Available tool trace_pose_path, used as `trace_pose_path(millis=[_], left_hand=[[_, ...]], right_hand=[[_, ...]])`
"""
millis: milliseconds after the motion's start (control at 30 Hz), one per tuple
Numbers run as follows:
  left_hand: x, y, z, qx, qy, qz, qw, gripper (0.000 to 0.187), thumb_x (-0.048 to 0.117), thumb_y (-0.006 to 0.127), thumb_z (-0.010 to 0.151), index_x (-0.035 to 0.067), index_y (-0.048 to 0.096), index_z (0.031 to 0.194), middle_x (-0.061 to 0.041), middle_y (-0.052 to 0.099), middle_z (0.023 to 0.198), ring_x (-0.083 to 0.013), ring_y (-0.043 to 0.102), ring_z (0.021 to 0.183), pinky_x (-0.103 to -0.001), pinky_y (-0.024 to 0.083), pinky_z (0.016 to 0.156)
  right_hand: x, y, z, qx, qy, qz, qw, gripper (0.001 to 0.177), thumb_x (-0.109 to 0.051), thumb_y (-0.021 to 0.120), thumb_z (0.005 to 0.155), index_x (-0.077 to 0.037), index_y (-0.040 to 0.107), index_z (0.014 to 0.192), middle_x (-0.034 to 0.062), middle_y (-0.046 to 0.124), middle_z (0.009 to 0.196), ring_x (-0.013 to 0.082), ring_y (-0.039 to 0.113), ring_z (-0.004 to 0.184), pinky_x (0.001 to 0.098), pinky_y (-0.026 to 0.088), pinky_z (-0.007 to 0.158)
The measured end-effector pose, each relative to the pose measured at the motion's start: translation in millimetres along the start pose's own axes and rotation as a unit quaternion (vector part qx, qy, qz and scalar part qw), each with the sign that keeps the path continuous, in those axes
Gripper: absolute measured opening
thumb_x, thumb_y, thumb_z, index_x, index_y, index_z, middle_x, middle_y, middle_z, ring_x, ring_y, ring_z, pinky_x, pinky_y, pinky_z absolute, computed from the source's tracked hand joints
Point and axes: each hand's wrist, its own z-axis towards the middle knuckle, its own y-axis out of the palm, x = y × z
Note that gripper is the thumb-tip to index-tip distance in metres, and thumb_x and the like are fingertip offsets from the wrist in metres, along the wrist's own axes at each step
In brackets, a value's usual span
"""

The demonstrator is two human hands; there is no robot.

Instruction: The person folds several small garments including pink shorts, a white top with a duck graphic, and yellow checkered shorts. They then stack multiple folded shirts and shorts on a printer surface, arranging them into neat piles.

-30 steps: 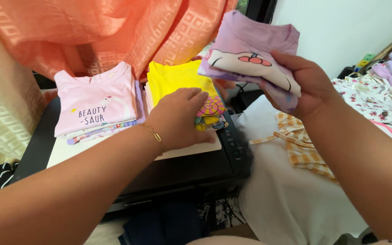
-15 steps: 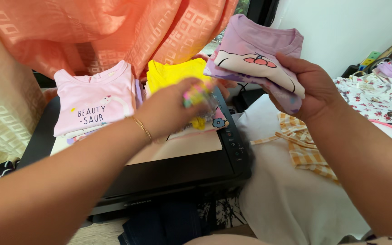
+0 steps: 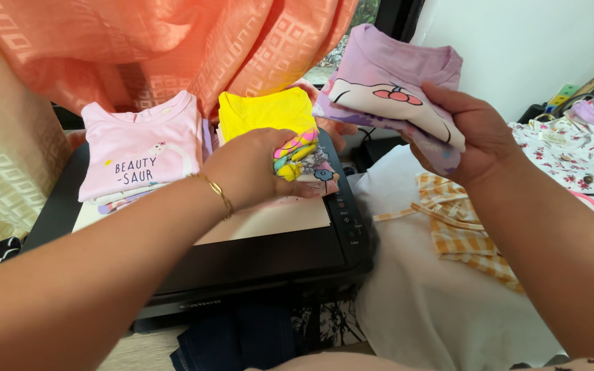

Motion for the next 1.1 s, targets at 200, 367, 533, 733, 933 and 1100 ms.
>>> trace_pose_path(millis=[200,367,533,733,933,1100], left_hand=[[1.2,0.7,2.9,-0.023,-0.058,0.005,0.998,0.064,0.055,0.084,0.071,0.012,0.072,0.117,-0.015,0.071,0.113,-0.0336,0.067,0.105,-0.043,0.052,0.093],[11.9,5.5,-0.3,0.026,-0.055,0.058,0.996,0.042,0.028,0.079,0.073,0.01,0.071,0.11,-0.016,0.073,0.106,-0.0345,0.069,0.098,-0.045,0.054,0.086],[-2.5,-22.9,13.8,0.046,-0.25,-0.097,0.962,0.05,0.036,0.078,0.074,0.01,0.069,0.115,-0.01,0.076,0.085,-0.0223,0.077,0.076,-0.038,0.06,0.072],[-62.3,-108.5,37.4,0.061,-0.301,-0.397,0.865,0.044,0.02,0.071,0.082,-0.002,0.065,0.119,-0.013,0.078,0.108,-0.0232,0.079,0.092,-0.04,0.065,0.085],[-96.5,-169.0,27.5,0.049,-0.379,-0.351,0.855,0.04,0.023,0.066,0.089,0.006,0.058,0.124,-0.012,0.075,0.107,-0.0256,0.076,0.093,-0.054,0.06,0.083],[-113.9,-205.5,-8.8,0.085,-0.242,-0.338,0.906,0.033,0.019,0.068,0.09,0.005,0.061,0.118,-0.008,0.074,0.105,-0.0226,0.072,0.092,-0.049,0.059,0.083]], right_hand=[[-1.6,-0.6,-0.5,0.001,-0.01,0.001,1.0,0.04,-0.019,0.057,0.11,0.01,0.053,0.137,0.0247,0.071,0.122,0.0347,0.076,0.1,0.0413,0.066,0.086],[-5.8,-6.3,-1.0,-0.003,-0.022,0.001,1.0,0.039,-0.019,0.057,0.11,0.009,0.052,0.137,0.0241,0.071,0.122,0.0345,0.076,0.099,0.0406,0.066,0.086],[-7.6,-12.6,-1.7,-0.045,-0.003,0.008,0.999,0.041,-0.017,0.057,0.11,0.011,0.049,0.139,0.0262,0.069,0.125,0.0371,0.074,0.105,0.0431,0.064,0.088],[8.4,0.4,7.4,-0.011,0.048,-0.061,0.997,0.046,-0.016,0.059,0.107,0.007,0.046,0.145,0.0272,0.065,0.134,0.0362,0.069,0.118,0.0469,0.057,0.098],[49.9,31.3,57.0,-0.072,0.179,-0.042,0.98,0.052,-0.015,0.06,0.1,0.008,0.045,0.144,0.028,0.062,0.136,0.0369,0.066,0.12,0.0514,0.054,0.104],[80.5,60.5,96.8,-0.109,0.167,-0.072,0.977,0.053,-0.011,0.061,0.1,0.006,0.045,0.148,0.0272,0.06,0.138,0.0371,0.065,0.119,0.0507,0.055,0.101]])
